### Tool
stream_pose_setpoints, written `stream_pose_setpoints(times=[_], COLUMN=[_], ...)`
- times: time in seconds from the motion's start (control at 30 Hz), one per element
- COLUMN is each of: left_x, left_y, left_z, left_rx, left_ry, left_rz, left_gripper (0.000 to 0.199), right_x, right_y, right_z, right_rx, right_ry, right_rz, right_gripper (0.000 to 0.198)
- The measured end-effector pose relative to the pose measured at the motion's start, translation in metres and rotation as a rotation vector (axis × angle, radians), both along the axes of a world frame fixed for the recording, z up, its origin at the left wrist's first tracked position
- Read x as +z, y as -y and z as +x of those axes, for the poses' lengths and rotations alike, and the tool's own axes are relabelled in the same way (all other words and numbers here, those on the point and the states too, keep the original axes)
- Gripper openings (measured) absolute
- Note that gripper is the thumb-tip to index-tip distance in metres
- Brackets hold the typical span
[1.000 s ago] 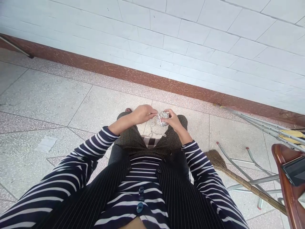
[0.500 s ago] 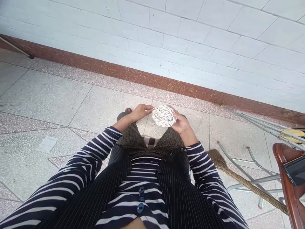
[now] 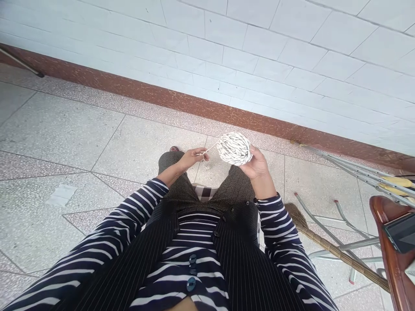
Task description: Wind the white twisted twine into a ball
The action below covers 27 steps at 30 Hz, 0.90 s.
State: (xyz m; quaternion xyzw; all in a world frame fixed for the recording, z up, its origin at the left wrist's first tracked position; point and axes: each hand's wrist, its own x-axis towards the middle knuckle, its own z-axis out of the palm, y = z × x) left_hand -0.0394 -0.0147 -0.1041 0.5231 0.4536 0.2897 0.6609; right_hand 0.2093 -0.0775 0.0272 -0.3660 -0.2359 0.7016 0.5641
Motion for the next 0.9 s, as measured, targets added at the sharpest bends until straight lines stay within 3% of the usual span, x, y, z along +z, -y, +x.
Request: stream_pose_setpoints(times=[0.1,0.3,0.47,0.57,0.67,0.73,0.8,0.9], left_x=[0.0,0.007,-0.002,-0.014,-0.026,-0.03,-0.032,-0.022], left_y=[-0.002,-0.011,-0.019,-0.027,-0.036,-0.04,-0.041,-0.041], left_z=[-0.01,-0.02,-0.022,-0.03,-0.039,-0.039,-0.034,-0.016], left_rx=[0.077,0.183,0.195,0.182,0.094,0.012,-0.056,-0.094], left_ry=[0.089,0.259,0.061,-0.093,-0.289,-0.43,-0.525,-0.555], left_rz=[-0.106,-0.173,-0.149,-0.134,-0.016,0.154,0.311,0.405], left_gripper=[0.036,0.031,0.031,0.032,0.026,0.029,0.038,0.053], right_x=[0.001,0.004,0.025,0.048,0.069,0.075,0.073,0.059], right_y=[-0.004,-0.001,0.001,0.002,0.005,0.005,0.004,-0.002], right_z=[0.012,0.028,0.039,0.056,0.07,0.068,0.055,0.026], right_rx=[-0.068,-0.206,-0.271,-0.321,-0.321,-0.296,-0.266,-0.181], right_ry=[-0.036,-0.012,-0.056,-0.249,-0.538,-0.579,-0.426,-0.097], right_rz=[-0.009,0.031,0.127,0.271,0.319,0.327,0.327,0.238], right_gripper=[0.059,0.057,0.061,0.062,0.05,0.047,0.053,0.058])
